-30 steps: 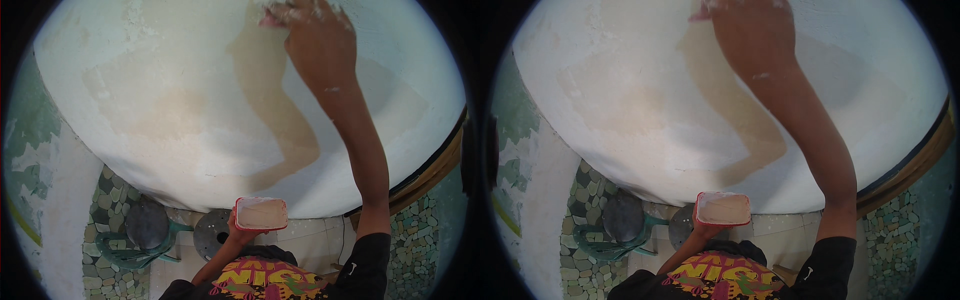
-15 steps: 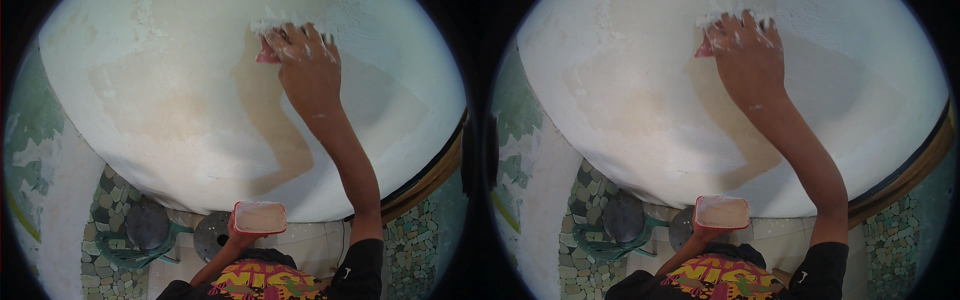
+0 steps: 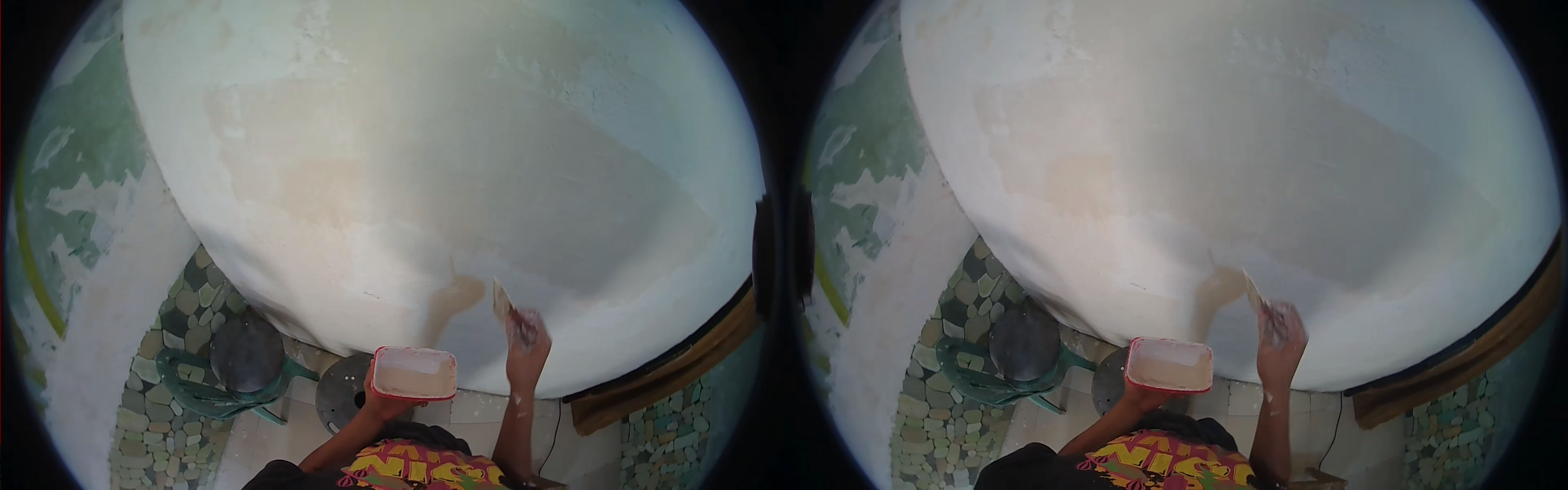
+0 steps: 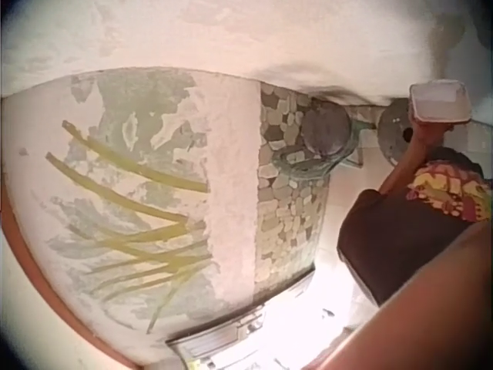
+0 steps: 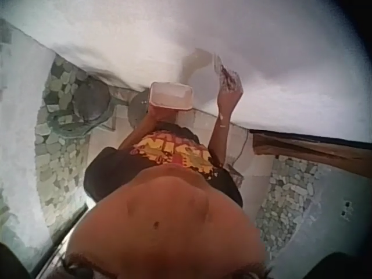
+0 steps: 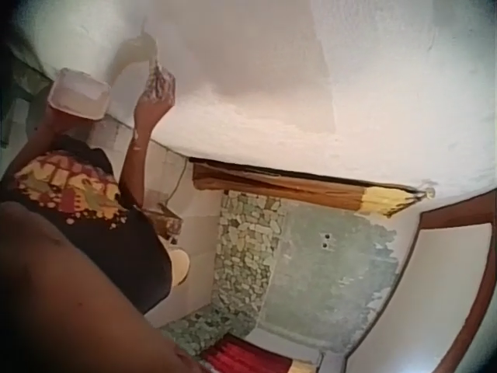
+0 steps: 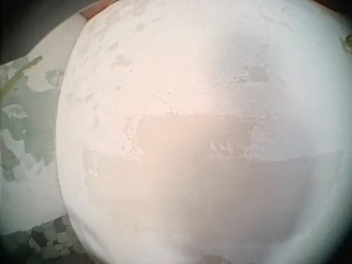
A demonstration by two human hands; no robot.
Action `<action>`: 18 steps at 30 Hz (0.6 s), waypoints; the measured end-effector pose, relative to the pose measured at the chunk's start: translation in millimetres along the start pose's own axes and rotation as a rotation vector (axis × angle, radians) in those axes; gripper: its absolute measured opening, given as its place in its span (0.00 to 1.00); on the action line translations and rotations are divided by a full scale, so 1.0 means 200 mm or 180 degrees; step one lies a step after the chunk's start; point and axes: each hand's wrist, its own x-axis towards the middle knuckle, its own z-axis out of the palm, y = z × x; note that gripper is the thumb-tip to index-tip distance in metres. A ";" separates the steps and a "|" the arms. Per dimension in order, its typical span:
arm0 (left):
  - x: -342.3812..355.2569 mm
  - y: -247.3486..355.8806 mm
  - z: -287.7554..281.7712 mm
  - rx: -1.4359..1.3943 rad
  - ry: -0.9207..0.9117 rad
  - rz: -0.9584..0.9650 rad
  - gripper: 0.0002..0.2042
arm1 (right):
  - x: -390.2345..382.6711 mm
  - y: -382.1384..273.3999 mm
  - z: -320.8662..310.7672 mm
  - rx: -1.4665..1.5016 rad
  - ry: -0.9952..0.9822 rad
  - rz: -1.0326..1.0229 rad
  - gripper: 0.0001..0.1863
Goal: Applying and smoothing plaster or putty on a wall using a putty knife.
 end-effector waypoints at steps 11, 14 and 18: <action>-0.34 -0.01 -0.02 -0.0196 0.0045 0.0174 0.41 | -0.77 0.31 -0.29 0.1466 0.0845 0.2134 0.20; -0.44 -0.05 0.03 -0.0178 -0.0118 0.0088 0.41 | -0.88 0.25 -0.35 0.1514 0.0926 0.2246 0.23; -0.59 -0.11 0.11 -0.0235 0.0136 0.0027 0.41 | -0.99 0.08 -0.39 0.1555 0.1104 0.2223 0.22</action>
